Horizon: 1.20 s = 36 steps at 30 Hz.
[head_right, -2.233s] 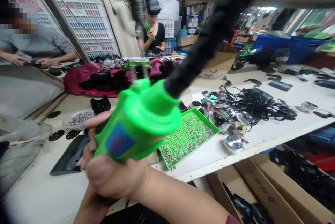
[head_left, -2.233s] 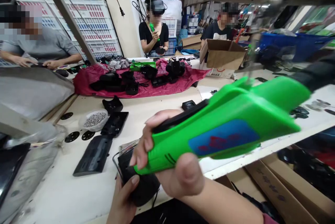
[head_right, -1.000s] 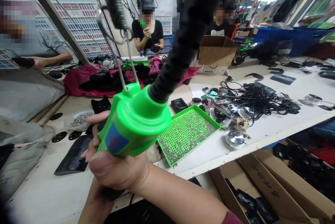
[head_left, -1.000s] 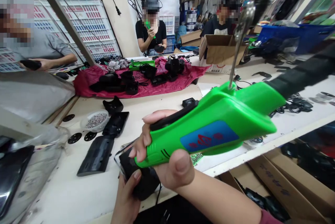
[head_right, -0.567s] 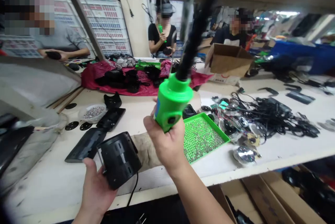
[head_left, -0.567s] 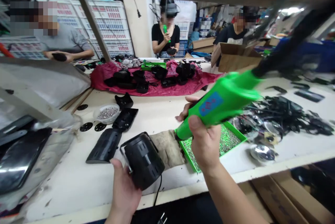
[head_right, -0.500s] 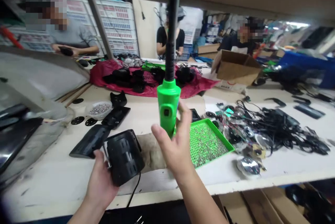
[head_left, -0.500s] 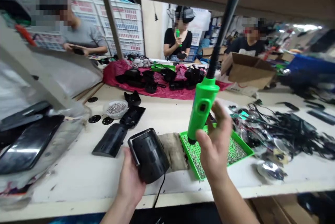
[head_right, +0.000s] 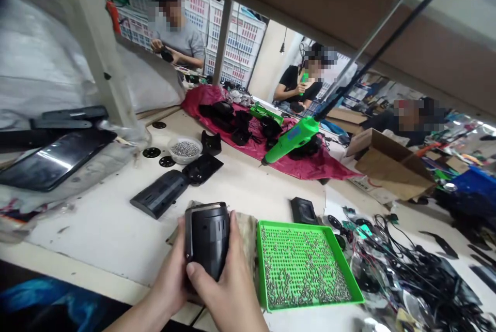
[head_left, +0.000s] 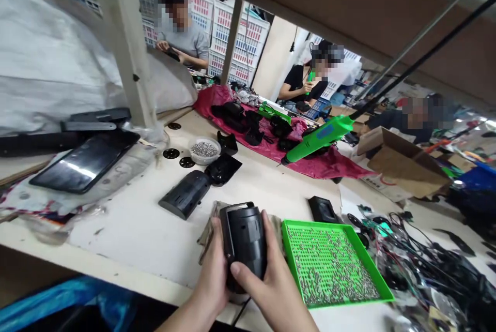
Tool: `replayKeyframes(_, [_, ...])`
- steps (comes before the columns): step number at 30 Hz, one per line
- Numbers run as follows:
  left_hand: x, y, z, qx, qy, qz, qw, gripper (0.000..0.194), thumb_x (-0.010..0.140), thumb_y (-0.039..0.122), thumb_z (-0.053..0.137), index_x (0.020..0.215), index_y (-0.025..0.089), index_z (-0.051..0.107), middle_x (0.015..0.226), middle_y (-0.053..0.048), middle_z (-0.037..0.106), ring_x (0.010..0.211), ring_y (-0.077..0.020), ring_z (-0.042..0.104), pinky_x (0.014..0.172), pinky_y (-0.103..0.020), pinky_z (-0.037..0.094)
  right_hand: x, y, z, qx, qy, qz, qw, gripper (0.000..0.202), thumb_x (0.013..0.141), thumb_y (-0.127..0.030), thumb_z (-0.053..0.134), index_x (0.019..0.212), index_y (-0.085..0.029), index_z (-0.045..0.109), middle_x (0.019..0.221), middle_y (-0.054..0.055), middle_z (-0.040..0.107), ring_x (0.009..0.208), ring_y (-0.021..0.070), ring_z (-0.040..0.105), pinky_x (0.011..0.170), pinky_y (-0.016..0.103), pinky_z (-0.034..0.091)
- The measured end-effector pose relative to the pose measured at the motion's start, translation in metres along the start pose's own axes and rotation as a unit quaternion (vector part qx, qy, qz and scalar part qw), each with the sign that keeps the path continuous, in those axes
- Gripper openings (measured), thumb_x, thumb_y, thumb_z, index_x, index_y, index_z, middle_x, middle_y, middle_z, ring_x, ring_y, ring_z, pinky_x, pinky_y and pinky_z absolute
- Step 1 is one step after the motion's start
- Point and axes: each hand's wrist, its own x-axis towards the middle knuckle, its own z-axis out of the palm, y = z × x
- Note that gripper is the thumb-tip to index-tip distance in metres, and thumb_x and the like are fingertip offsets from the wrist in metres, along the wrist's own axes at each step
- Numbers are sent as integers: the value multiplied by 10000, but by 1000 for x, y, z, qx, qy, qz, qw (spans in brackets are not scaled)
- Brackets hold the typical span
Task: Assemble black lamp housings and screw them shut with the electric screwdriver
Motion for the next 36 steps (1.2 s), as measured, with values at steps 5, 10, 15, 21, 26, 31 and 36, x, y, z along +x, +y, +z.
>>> replayKeyframes(5, [5, -2, -1, 2, -10, 6, 1000, 613, 823, 671, 487, 1042, 149, 723, 994, -144, 745, 1029, -314, 671, 880, -419, 524, -3, 1, -3, 91, 61, 17, 994, 875, 765, -482, 688, 1498, -257, 268, 1552, 78, 322, 1444, 311, 247, 1159, 501, 252])
replayKeyframes(10, [4, 12, -1, -34, -29, -48, 998, 617, 859, 646, 451, 1056, 122, 711, 922, -142, 756, 974, -299, 691, 885, -429, 519, 1, -8, -18, 169, 65, 64, 981, 842, 749, -530, 699, 1461, -257, 343, 1476, 95, 438, 1371, 317, 392, 1139, 515, 286])
replayKeyframes(15, [3, 30, -9, -67, -38, -54, 996, 603, 848, 624, 499, 1076, 101, 694, 903, -136, 758, 968, -298, 693, 903, -429, 509, 18, -17, -36, 178, 84, 68, 978, 832, 724, -517, 724, 1435, -254, 378, 1494, 87, 418, 1391, 299, 362, 1163, 493, 248])
replayKeyframes(21, [0, 37, -19, -23, -43, -82, 995, 534, 910, 529, 466, 1124, 82, 664, 834, -125, 761, 908, -282, 712, 895, -424, 512, 61, -6, -34, 55, 63, 57, 995, 920, 707, -513, 695, 1471, -180, 308, 1454, 129, 459, 1337, 290, 438, 1116, 434, 344])
replayKeyframes(26, [-1, 39, -21, -24, -36, -95, 995, 511, 922, 508, 459, 1146, 91, 652, 813, -104, 763, 848, -268, 724, 888, -412, 516, 94, 17, -23, -116, 77, 41, 989, 966, 707, -491, 670, 1482, -100, 247, 1430, 207, 465, 1300, 312, 482, 1080, 453, 381])
replayKeyframes(31, [1, 39, -21, -27, -28, -118, 992, 501, 917, 506, 472, 1160, 105, 649, 794, -92, 763, 819, -261, 728, 889, -408, 516, 109, 31, -17, -163, 99, 5, 982, 906, 715, -381, 686, 1453, -48, 281, 1435, 249, 429, 1369, 355, 375, 1142, 494, 275])
replayKeyframes(36, [1, 38, -20, -27, -25, -127, 991, 527, 906, 537, 472, 1131, 101, 663, 777, -92, 761, 802, -265, 729, 889, -415, 519, 93, 17, -15, -191, 124, -64, 972, 667, 805, -295, 631, 1395, -97, 391, 1447, 210, 389, 1406, 344, 279, 1155, 524, 242])
